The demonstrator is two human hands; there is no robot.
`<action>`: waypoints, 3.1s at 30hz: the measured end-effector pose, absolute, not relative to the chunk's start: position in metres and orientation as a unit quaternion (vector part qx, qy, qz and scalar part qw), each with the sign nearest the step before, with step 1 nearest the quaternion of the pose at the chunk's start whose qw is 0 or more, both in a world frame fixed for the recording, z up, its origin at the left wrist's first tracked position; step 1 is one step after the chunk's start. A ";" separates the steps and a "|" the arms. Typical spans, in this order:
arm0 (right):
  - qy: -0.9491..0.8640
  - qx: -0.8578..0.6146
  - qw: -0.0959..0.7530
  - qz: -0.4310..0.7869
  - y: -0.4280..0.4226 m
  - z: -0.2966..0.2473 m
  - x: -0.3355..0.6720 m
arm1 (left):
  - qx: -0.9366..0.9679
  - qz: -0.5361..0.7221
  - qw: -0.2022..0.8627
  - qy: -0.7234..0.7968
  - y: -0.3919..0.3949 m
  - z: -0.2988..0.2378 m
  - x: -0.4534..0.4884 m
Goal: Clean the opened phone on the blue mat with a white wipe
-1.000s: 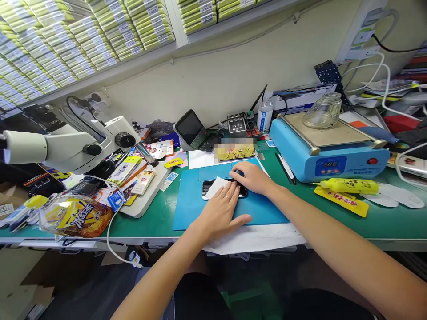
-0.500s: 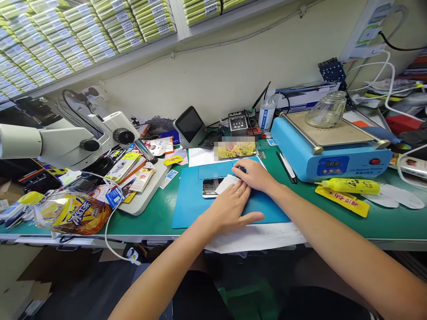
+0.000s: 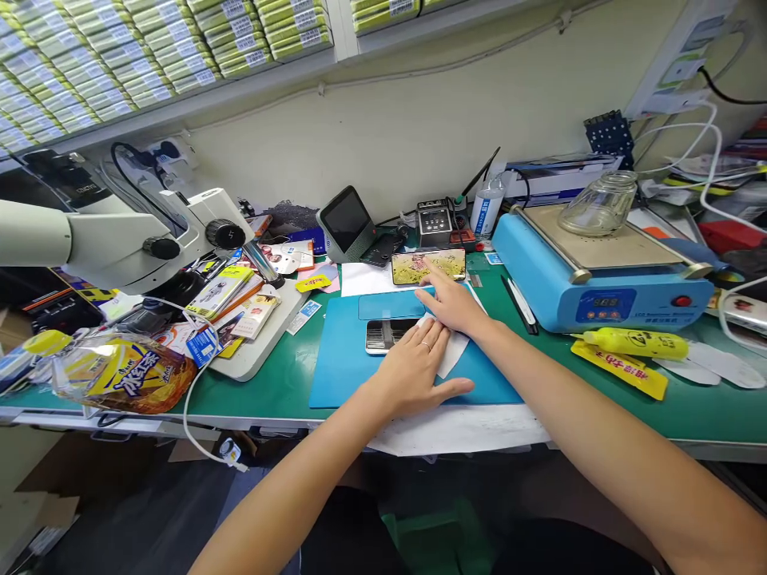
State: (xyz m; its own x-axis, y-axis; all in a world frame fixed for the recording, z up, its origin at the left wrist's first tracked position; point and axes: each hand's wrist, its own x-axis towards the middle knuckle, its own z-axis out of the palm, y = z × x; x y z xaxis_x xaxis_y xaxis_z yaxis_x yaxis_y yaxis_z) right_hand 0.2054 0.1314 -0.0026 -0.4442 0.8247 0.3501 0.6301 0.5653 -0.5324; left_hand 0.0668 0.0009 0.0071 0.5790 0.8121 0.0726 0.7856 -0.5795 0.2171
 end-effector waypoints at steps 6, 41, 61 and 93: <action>-0.828 -0.451 0.281 0.179 0.130 -0.002 0.206 | 0.863 0.085 0.060 0.494 -0.012 0.002 0.035; -0.832 -0.435 0.299 0.171 0.131 -0.004 0.208 | 0.861 0.081 0.073 0.498 -0.001 0.005 0.052; -0.839 -0.456 0.270 0.121 0.127 0.002 0.209 | 0.850 0.076 0.063 0.518 -0.006 0.003 0.048; -0.903 -0.297 0.172 0.257 0.101 0.009 0.219 | 0.832 0.108 0.068 0.540 -0.008 0.001 0.076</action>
